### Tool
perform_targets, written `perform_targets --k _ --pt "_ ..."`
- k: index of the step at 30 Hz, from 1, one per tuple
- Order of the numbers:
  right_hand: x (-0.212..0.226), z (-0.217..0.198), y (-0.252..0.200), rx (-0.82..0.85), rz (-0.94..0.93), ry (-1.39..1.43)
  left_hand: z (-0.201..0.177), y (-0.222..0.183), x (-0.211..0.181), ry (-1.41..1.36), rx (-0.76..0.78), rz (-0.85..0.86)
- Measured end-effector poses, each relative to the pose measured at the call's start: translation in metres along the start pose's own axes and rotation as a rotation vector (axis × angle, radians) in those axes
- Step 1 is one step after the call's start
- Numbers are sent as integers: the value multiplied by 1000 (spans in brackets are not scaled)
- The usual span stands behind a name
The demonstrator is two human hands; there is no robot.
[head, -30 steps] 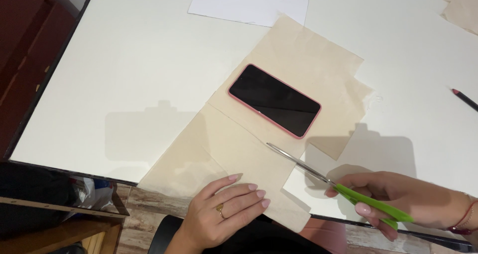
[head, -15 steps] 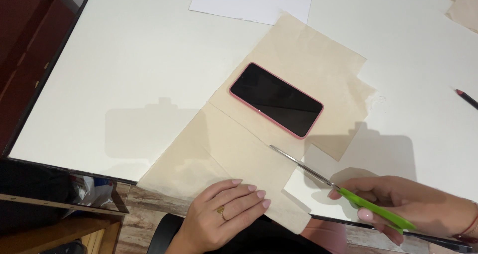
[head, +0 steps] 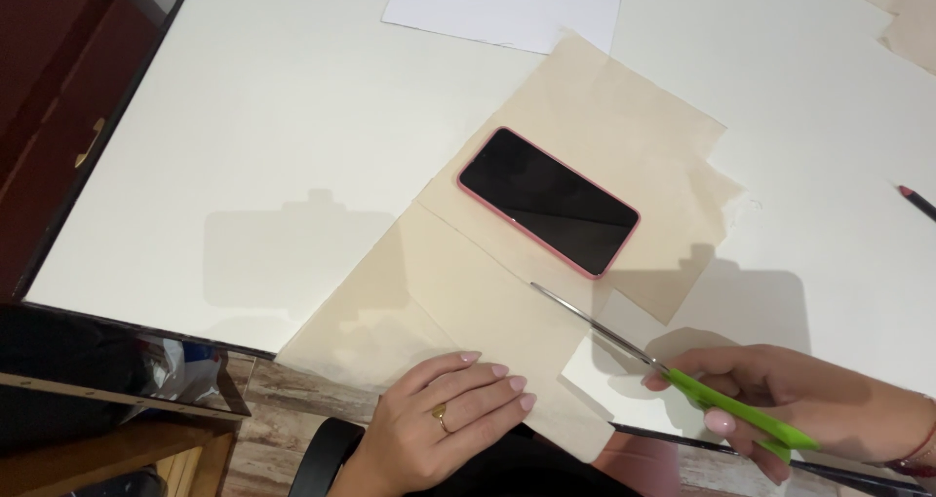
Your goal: Cutting fabric with scissors and organizing materials for a sewing project
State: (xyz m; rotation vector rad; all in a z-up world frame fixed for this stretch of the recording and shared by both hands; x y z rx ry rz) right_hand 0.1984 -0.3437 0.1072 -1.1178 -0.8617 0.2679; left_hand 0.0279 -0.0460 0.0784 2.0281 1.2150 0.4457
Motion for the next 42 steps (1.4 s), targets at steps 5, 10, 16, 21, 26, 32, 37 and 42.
perform_targets --k 5,10,16,21,26,32,37,42 --pt "9 10 4 16 -106 -149 -1 0 -1 -18 -8 -18" --pt "5 9 15 102 -209 -143 -3 1 -2 -44 -18 -36" --pt "3 9 20 46 -179 -126 -4 0 1 -35 -7 -9" --pt "12 19 9 0 -132 -104 -5 -1 1 -52 -4 -1" --pt "6 16 12 31 -150 -65 -5 -1 2 -50 -13 2" --pt "11 23 7 27 -180 -212 -4 -4 1 -76 1 6" --pt "10 19 13 -6 -196 -223 -5 -5 2 -82 2 22" --pt "26 35 17 4 -214 -163 -6 -7 2 -82 8 14"
Point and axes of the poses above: each hand's wrist, its own y-axis towards the middle knuckle, its own z-axis out of the palm, x = y × z, the point moved 1 cm from there along y, towards the middle knuckle, and after that the axes turned 14 degrees about y, right-handed, at the moved point
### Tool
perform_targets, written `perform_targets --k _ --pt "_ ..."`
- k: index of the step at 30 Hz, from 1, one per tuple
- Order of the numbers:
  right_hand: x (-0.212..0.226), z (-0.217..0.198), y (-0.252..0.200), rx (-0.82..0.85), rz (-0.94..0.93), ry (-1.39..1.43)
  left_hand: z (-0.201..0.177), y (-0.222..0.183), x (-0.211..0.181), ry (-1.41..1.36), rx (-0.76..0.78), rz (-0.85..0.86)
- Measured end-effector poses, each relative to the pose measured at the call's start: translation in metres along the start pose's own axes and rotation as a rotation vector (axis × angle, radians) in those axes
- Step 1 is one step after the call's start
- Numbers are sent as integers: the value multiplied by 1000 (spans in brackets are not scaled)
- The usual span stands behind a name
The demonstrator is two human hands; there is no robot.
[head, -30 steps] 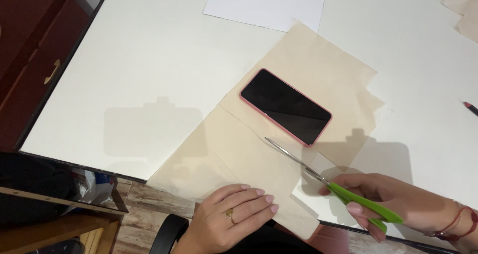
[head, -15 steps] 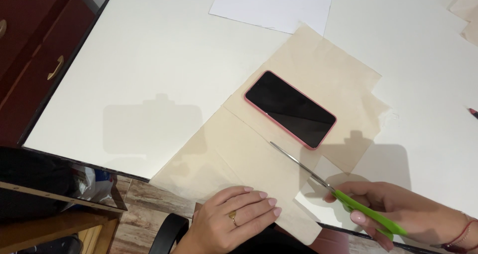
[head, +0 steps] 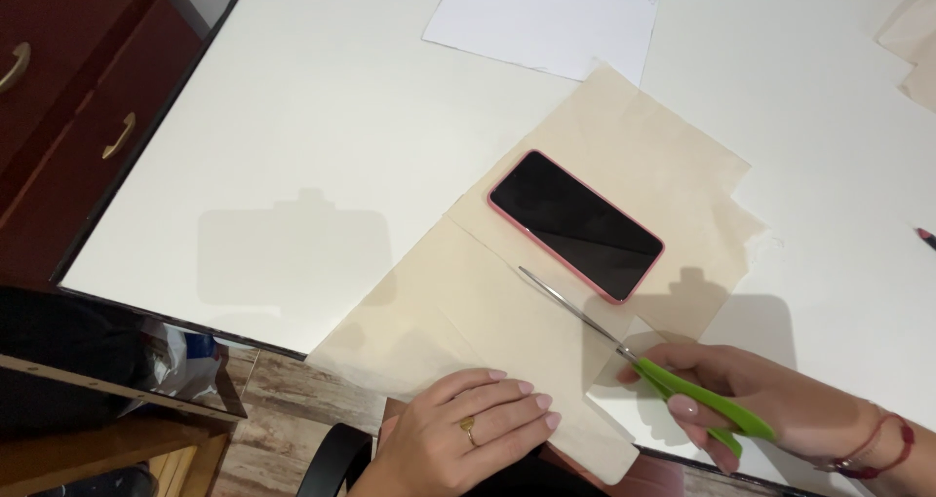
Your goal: Cutting fabric with scissors and organizing materials for a sewing project
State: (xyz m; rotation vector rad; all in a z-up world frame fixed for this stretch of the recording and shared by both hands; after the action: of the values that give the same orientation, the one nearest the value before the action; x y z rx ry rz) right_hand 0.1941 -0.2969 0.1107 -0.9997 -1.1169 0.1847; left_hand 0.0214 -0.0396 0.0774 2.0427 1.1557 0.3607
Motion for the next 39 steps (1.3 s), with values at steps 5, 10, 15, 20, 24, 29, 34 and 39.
perform_targets --k 5,10,15,20,24,29,34,39 --pt "14 11 -1 28 -5 -52 -2 -1 0 29 -3 -7" --pt "1 3 2 48 -88 -27 -3 -5 1 36 71 16" --pt "-11 -2 5 15 -39 42 -3 -4 0 30 18 0" --pt "-13 -2 5 24 -53 34 -5 -3 -1 11 23 -10" --pt "-11 3 2 6 -16 83 -6 -5 -2 -18 74 6" --pt "-4 4 1 13 -21 37 -6 -5 -2 -30 70 2" --pt "10 8 3 4 -16 -19 -10 0 -2 -27 36 -11" --pt "13 11 18 121 -171 -2 -9 -4 -2 -53 34 -21"
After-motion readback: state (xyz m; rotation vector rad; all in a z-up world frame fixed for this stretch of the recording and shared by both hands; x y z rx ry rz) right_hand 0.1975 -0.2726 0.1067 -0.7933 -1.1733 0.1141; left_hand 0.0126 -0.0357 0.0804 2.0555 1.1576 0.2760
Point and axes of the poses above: each hand's wrist, its own y-axis towards the middle knuckle, its own z-axis out of the palm, x = y × z, the point moved 1 cm from there along y, towards the middle knuckle, and after that the axes turned 14 degrees about y, right-handed, at the moved point
